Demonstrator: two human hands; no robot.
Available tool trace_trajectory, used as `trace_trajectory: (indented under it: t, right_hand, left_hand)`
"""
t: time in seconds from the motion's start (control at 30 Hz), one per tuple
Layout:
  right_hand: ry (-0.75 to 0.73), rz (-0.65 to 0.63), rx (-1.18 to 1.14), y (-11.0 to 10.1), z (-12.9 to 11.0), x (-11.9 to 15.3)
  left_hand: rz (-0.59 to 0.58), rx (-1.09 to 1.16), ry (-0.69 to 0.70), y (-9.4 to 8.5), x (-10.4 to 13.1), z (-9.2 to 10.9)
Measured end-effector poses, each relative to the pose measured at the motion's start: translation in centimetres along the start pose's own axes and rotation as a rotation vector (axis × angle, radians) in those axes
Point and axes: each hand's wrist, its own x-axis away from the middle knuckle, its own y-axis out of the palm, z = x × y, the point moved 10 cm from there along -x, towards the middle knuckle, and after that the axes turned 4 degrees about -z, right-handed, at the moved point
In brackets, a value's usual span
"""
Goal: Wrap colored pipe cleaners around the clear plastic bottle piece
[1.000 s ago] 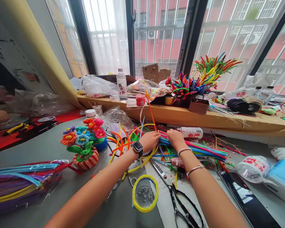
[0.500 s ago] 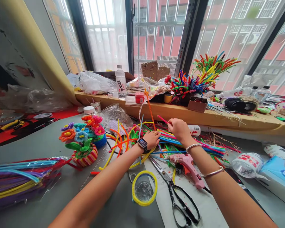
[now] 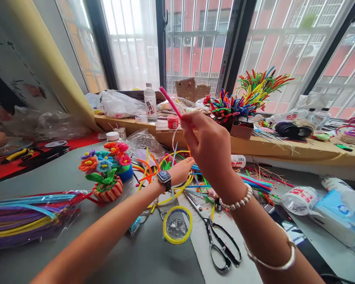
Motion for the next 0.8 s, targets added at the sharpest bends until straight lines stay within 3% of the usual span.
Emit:
trace_trajectory:
  t: [0.07, 0.17, 0.27, 0.33, 0.5, 0.73, 0.8]
  right_hand:
    - [-0.088, 0.049, 0.087, -1.8, -1.6, 2.1]
    - [-0.109, 0.112, 0.204, -3.8, -1.7, 5.1]
    - [-0.069, 0.184, 0.312, -4.7, -0.5, 6.9]
    - [-0.007, 0.161, 0.288, -4.1, 0.9, 7.4]
    - [0.049, 0.044, 0.149, -1.4, 3.0, 7.4]
    - [0.045, -0.071, 0.094, -1.0, 4.0, 8.5]
    - [0.01, -0.122, 0.096, -1.0, 3.9, 8.5]
  left_hand:
    - [-0.019, 0.033, 0.026, -1.9, 3.1, 1.0]
    - [-0.114, 0.1, 0.105, -3.5, 8.3, 3.6]
    - [-0.212, 0.208, 0.169, -3.4, 12.3, 5.9]
    - [-0.255, 0.171, 0.168, -2.7, 13.7, 6.5]
    - [-0.352, 0.178, 0.079, -0.3, 14.1, 5.1]
    - [-0.282, 0.615, -0.034, -1.5, 11.4, 2.7]
    - [-0.278, 0.772, -0.104, -1.1, 10.6, 2.1]
